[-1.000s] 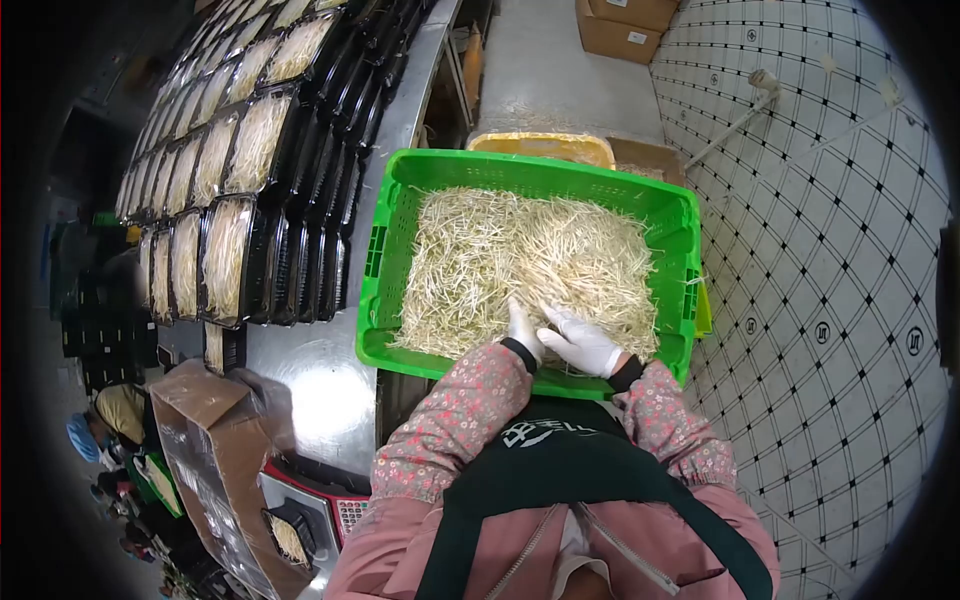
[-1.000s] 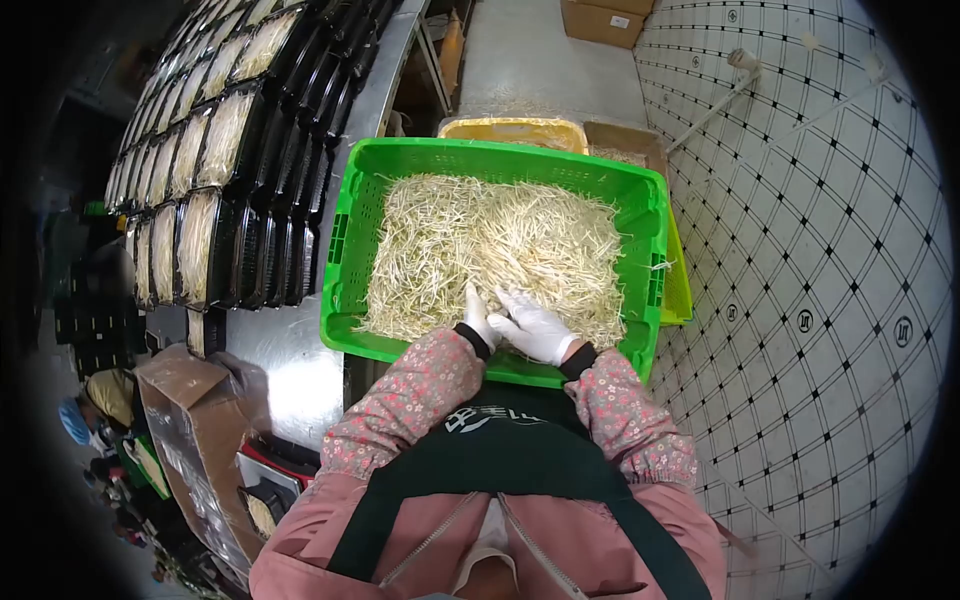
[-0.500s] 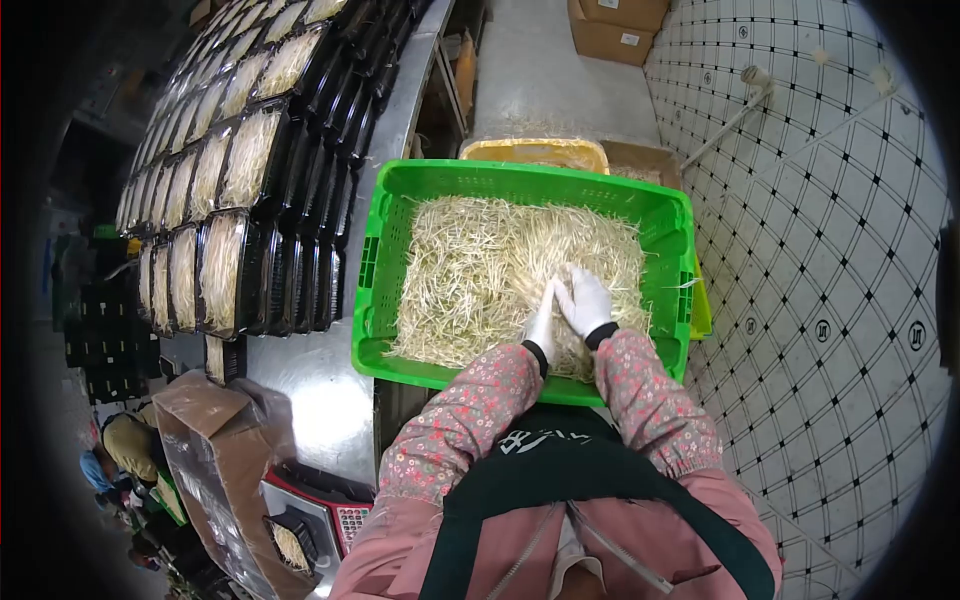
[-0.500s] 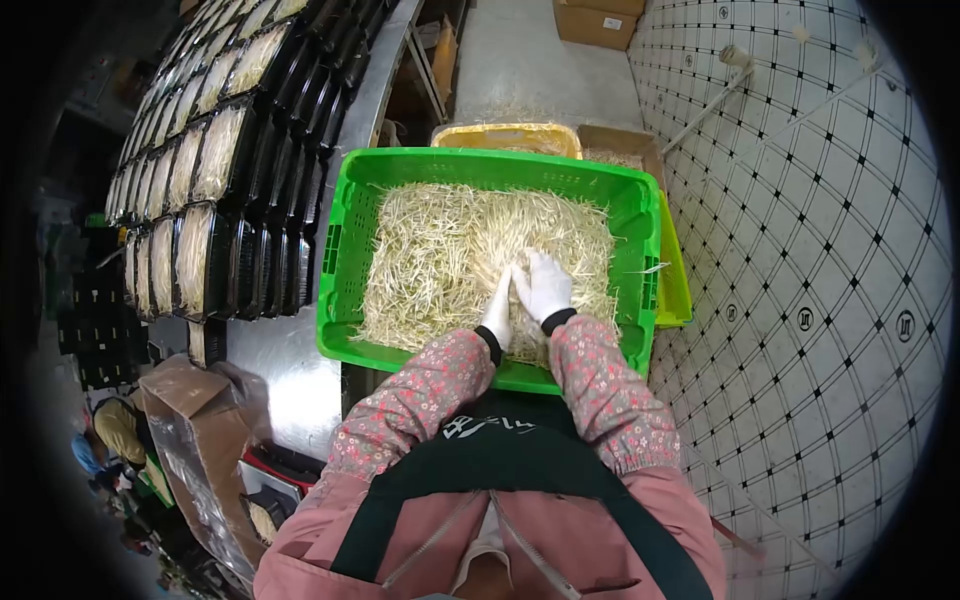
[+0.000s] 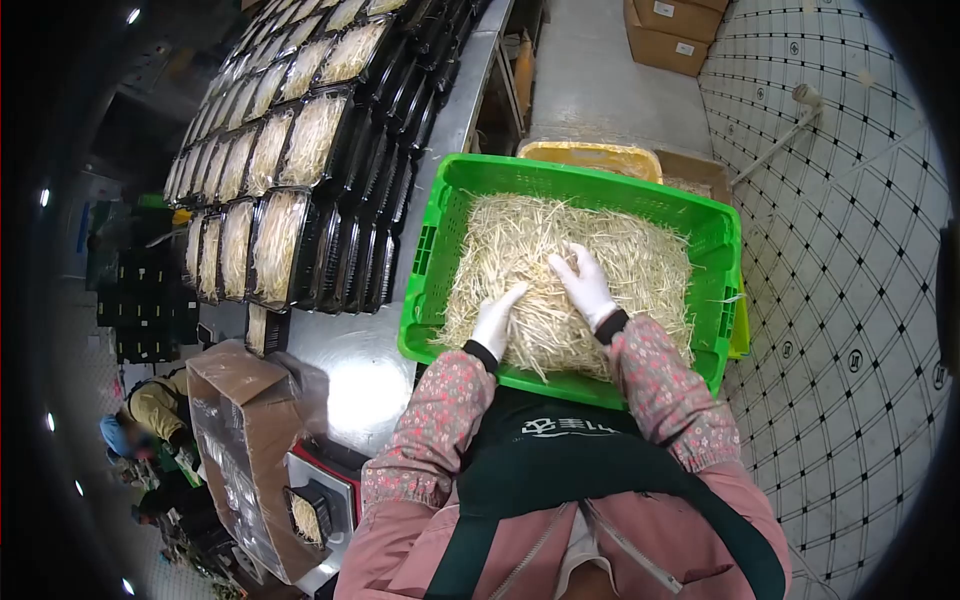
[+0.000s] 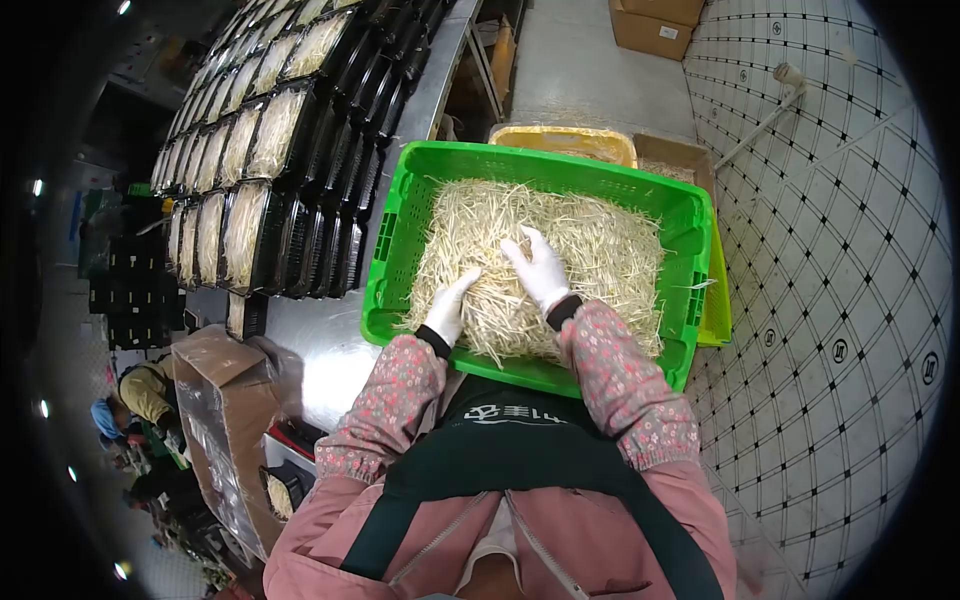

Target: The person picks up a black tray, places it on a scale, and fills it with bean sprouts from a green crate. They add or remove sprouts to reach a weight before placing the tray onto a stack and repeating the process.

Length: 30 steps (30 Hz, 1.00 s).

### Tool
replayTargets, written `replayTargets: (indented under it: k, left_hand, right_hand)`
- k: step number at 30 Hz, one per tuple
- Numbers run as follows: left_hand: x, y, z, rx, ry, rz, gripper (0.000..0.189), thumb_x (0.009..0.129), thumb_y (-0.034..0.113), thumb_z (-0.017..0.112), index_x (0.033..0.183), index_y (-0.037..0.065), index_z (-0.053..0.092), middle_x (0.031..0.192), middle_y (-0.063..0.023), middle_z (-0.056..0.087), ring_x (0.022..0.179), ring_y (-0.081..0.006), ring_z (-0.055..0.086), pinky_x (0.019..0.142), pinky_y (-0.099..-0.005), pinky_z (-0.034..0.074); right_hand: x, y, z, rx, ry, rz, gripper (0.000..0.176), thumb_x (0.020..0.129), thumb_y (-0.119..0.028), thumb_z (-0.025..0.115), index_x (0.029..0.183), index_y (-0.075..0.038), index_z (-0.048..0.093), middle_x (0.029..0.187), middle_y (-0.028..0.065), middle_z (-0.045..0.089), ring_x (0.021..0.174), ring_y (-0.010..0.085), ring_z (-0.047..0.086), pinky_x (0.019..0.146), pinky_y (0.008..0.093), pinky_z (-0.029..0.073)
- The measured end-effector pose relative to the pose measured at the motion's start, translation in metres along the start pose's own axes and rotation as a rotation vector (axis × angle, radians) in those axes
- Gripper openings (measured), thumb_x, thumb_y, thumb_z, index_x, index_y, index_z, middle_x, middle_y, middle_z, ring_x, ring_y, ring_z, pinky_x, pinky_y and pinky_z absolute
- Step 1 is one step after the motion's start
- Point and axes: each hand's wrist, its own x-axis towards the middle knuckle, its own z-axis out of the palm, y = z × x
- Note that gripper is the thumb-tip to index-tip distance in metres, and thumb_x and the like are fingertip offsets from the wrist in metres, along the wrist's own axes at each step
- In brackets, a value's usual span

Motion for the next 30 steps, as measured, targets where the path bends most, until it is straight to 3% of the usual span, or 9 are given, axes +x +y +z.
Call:
replayTargets:
  k: [5,9,15,20,23,25,27,29,30]
  left_hand:
    - [0.04,-0.006,-0.088,0.129,0.162,0.017,0.036,0.082,0.01,0.074,0.115,-0.002,0.064,0.108,-0.013,0.07,0.094,-0.0257,0.068,0.087,-0.0379,0.055]
    - [0.064,-0.023,-0.099,0.132,0.164,0.017,0.036,0.082,0.008,0.074,0.115,0.0,0.063,0.104,-0.0107,0.07,0.092,-0.0245,0.067,0.083,-0.0378,0.054]
    - [0.036,0.004,-0.094,0.088,0.141,0.078,0.037,0.082,0.001,0.065,0.119,0.0,0.06,0.107,-0.0132,0.068,0.094,-0.0271,0.067,0.085,-0.0401,0.054]
    - [0.07,-0.011,-0.103,0.024,0.139,-0.101,0.035,0.09,0.017,0.06,0.12,-0.002,0.057,0.109,-0.0157,0.066,0.099,-0.0289,0.065,0.089,-0.0428,0.054]
    - [0.093,-0.035,-0.067,0.258,0.392,0.09,0.04,0.089,0.023,0.066,0.12,-0.001,0.058,0.107,-0.0126,0.066,0.099,-0.0216,0.061,0.088,-0.0378,0.05]
    - [0.059,-0.02,-0.047,0.195,0.205,0.2,0.051,0.084,0.011,0.069,0.129,-0.005,0.051,0.114,-0.0131,0.063,0.104,-0.0202,0.058,0.094,-0.0334,0.045]
    - [0.043,-0.044,-0.056,0.453,0.076,0.563,0.053,0.085,0.002,0.062,0.136,-0.001,0.047,0.12,-0.0183,0.06,0.109,-0.0288,0.056,0.1,-0.0348,0.042]
    - [-0.015,-0.022,-0.033,1.203,0.303,1.08,0.059,0.08,-0.009,0.062,0.136,-0.005,0.044,0.108,-0.0222,0.065,0.109,-0.0319,0.061,0.097,-0.0365,0.045]
    - [-0.025,-0.028,-0.034,1.221,0.29,0.717,0.068,0.079,-0.008,0.063,0.142,-0.001,0.038,0.115,-0.0277,0.061,0.113,-0.0385,0.058,0.099,-0.0355,0.045]
  right_hand:
    - [0.022,0.054,-0.007,0.02,-0.013,0.114,0.058,0.09,-0.047,0.064,0.13,-0.005,0.056,0.12,0.0202,0.064,0.114,0.0334,0.06,0.1,0.0393,0.045]
    - [0.008,0.033,0.017,-0.432,0.098,-0.045,0.073,0.085,-0.051,0.067,0.14,-0.007,0.047,0.132,0.0208,0.055,0.124,0.0357,0.051,0.106,0.041,0.04]
    - [0.009,0.033,-0.007,-0.119,0.063,0.076,0.065,0.077,-0.014,0.075,0.136,-0.005,0.05,0.124,0.0199,0.06,0.116,0.0343,0.057,0.104,0.0379,0.044]
    - [0.001,0.054,0.023,-0.353,0.179,-0.07,0.065,0.083,-0.029,0.072,0.139,-0.006,0.048,0.128,0.0211,0.057,0.121,0.0348,0.053,0.105,0.0404,0.042]
    - [-0.019,0.024,0.074,-0.358,0.15,-0.042,0.059,0.09,-0.046,0.062,0.131,-0.005,0.053,0.123,0.0202,0.059,0.115,0.0361,0.056,0.098,0.043,0.045]
    - [-0.014,-0.011,0.068,-0.309,0.094,-0.049,0.053,0.092,-0.046,0.059,0.126,-0.006,0.056,0.118,0.0198,0.062,0.11,0.0362,0.059,0.094,0.0434,0.046]
    - [-0.005,-0.048,0.05,-0.273,0.04,-0.113,0.047,0.094,-0.048,0.055,0.118,-0.008,0.06,0.108,0.0188,0.065,0.1,0.036,0.063,0.087,0.0434,0.049]
    - [0.01,-0.096,0.023,-0.275,-0.235,-0.194,0.055,0.094,-0.054,0.052,0.127,-0.011,0.058,0.122,0.0209,0.062,0.113,0.0367,0.059,0.095,0.0436,0.046]
    - [0.02,-0.096,0.022,-0.308,-0.312,-0.211,0.06,0.093,-0.057,0.05,0.131,-0.011,0.056,0.127,0.0213,0.059,0.118,0.0368,0.055,0.099,0.0436,0.043]
